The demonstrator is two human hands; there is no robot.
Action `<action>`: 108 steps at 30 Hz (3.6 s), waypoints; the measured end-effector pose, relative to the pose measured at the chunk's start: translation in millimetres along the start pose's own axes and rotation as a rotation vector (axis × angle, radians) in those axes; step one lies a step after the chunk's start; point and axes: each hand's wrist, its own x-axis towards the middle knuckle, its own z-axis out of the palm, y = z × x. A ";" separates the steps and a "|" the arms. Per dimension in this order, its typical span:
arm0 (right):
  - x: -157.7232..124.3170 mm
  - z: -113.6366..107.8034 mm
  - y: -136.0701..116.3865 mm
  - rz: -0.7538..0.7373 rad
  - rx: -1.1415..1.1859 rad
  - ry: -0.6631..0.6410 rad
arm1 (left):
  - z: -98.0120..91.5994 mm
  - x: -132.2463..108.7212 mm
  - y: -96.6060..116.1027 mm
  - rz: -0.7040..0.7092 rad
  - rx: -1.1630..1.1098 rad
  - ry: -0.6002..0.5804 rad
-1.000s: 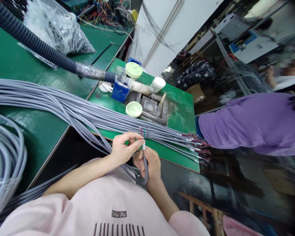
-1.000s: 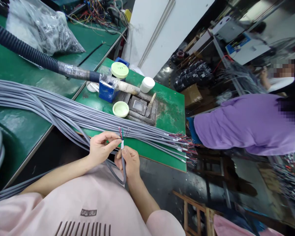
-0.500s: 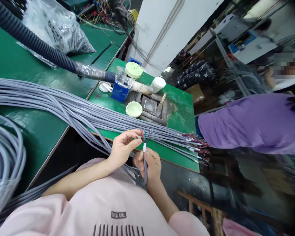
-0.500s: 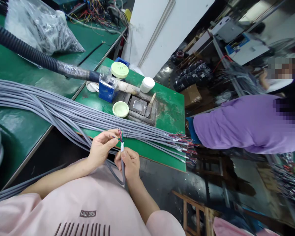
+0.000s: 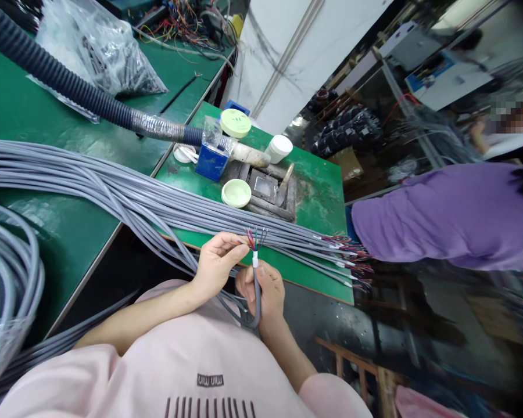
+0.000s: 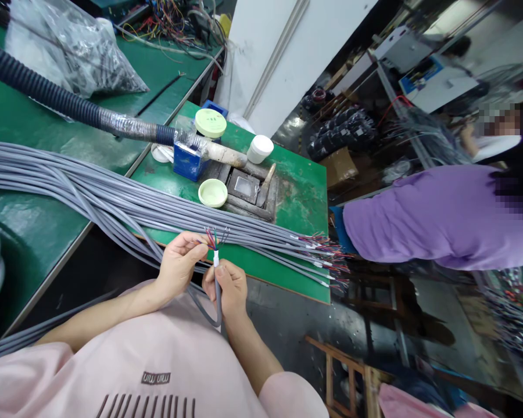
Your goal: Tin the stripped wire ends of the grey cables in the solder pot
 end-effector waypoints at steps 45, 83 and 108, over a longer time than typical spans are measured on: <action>43.1 3.2 -27.8 -0.408 -0.509 0.315 | 15.3 14.9 -0.5 0.019 0.118 0.075; 201.9 4.0 -42.4 -0.226 -1.436 -0.069 | -49.3 52.5 -0.2 0.588 1.372 -0.217; 246.4 -107.7 -53.4 -0.217 -1.299 0.436 | -42.9 52.4 12.8 0.419 1.494 -0.341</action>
